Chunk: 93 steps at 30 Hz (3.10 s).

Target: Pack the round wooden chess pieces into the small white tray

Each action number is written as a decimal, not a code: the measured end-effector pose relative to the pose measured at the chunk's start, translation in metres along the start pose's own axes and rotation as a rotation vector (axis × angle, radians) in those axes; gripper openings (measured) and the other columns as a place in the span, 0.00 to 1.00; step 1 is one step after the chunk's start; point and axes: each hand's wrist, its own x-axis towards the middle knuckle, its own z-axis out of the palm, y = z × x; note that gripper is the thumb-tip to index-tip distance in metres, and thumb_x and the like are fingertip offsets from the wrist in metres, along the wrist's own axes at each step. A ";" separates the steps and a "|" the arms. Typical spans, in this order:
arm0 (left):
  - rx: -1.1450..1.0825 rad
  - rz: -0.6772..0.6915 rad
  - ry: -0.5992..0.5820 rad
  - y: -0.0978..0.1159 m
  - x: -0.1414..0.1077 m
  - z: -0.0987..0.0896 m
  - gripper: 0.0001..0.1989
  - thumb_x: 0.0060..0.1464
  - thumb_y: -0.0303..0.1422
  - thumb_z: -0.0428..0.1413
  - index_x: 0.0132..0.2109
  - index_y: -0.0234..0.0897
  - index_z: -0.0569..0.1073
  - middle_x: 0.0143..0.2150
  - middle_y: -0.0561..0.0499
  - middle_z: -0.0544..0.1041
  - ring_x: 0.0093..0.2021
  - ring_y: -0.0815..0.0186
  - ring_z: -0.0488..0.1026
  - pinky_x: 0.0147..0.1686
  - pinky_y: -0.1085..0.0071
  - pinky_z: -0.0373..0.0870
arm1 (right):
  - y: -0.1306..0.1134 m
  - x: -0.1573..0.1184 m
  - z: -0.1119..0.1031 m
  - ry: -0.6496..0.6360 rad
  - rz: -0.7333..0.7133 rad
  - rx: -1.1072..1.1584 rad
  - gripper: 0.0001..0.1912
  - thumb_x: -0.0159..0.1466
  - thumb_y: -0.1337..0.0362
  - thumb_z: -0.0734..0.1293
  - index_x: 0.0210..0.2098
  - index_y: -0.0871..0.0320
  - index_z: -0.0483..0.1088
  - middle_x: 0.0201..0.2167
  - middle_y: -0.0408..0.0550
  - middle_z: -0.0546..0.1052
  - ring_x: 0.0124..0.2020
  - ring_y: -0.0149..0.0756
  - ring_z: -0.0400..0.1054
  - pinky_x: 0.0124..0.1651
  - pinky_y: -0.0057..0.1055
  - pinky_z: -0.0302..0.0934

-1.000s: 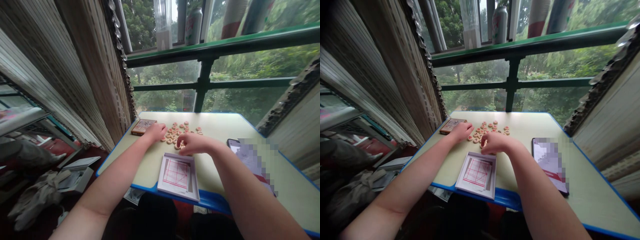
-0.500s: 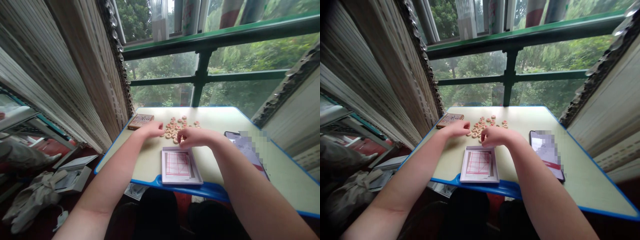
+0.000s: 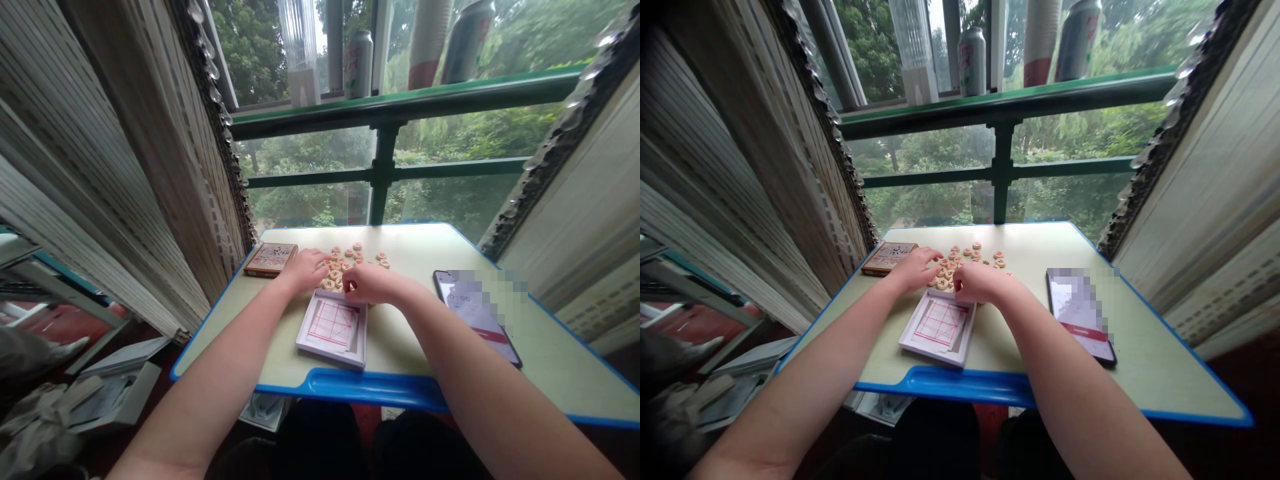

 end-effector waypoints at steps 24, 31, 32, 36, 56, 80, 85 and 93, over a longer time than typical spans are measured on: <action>-0.016 0.083 -0.030 -0.011 0.003 0.012 0.19 0.51 0.23 0.46 0.46 0.37 0.77 0.50 0.46 0.75 0.52 0.61 0.70 0.54 0.68 0.64 | -0.001 -0.011 -0.017 -0.113 0.094 0.151 0.14 0.51 0.66 0.65 0.35 0.57 0.77 0.28 0.46 0.77 0.23 0.29 0.66 0.25 0.23 0.56; -0.022 0.044 -0.080 -0.022 0.007 0.014 0.18 0.52 0.22 0.46 0.44 0.36 0.77 0.47 0.46 0.77 0.47 0.62 0.72 0.49 0.68 0.67 | 0.001 -0.009 -0.013 -0.107 0.061 0.145 0.14 0.50 0.65 0.65 0.35 0.56 0.77 0.29 0.45 0.77 0.23 0.28 0.66 0.26 0.23 0.57; -0.003 0.044 -0.080 -0.021 0.006 0.013 0.17 0.53 0.23 0.46 0.44 0.35 0.77 0.46 0.46 0.77 0.46 0.62 0.72 0.48 0.69 0.67 | 0.001 -0.009 -0.013 -0.103 0.059 0.143 0.14 0.50 0.65 0.65 0.35 0.56 0.77 0.28 0.45 0.77 0.23 0.28 0.66 0.26 0.23 0.57; 0.031 -0.019 -0.055 -0.017 0.005 0.009 0.19 0.56 0.27 0.48 0.53 0.33 0.71 0.49 0.43 0.76 0.47 0.61 0.72 0.48 0.69 0.66 | 0.001 -0.009 -0.012 -0.085 0.048 0.127 0.13 0.49 0.65 0.65 0.34 0.57 0.77 0.29 0.45 0.77 0.25 0.29 0.67 0.25 0.23 0.55; -0.189 0.196 -0.550 0.029 -0.027 -0.041 0.09 0.43 0.35 0.59 0.34 0.36 0.74 0.32 0.54 0.74 0.32 0.69 0.67 0.29 0.75 0.59 | 0.008 -0.005 -0.005 -0.125 0.081 0.150 0.15 0.48 0.63 0.65 0.35 0.57 0.76 0.26 0.45 0.77 0.23 0.29 0.66 0.23 0.23 0.53; -0.293 0.082 -0.561 0.015 -0.022 -0.039 0.23 0.41 0.42 0.61 0.44 0.35 0.70 0.35 0.52 0.73 0.32 0.68 0.67 0.29 0.74 0.59 | -0.002 -0.008 -0.009 -0.066 0.021 0.065 0.15 0.50 0.65 0.65 0.37 0.55 0.74 0.31 0.45 0.75 0.27 0.30 0.64 0.24 0.24 0.52; -0.283 0.079 -0.579 0.015 -0.022 -0.039 0.23 0.41 0.41 0.60 0.45 0.35 0.71 0.35 0.52 0.73 0.31 0.69 0.66 0.28 0.75 0.58 | 0.000 -0.005 -0.008 -0.072 0.008 0.077 0.14 0.51 0.67 0.64 0.36 0.56 0.75 0.30 0.45 0.75 0.26 0.29 0.64 0.25 0.23 0.52; -0.231 0.009 -0.524 0.018 -0.020 -0.039 0.14 0.47 0.35 0.53 0.39 0.34 0.76 0.33 0.51 0.76 0.31 0.68 0.67 0.29 0.74 0.58 | -0.006 -0.008 -0.010 -0.027 -0.004 0.108 0.13 0.52 0.64 0.65 0.37 0.55 0.76 0.28 0.43 0.75 0.24 0.27 0.62 0.24 0.22 0.51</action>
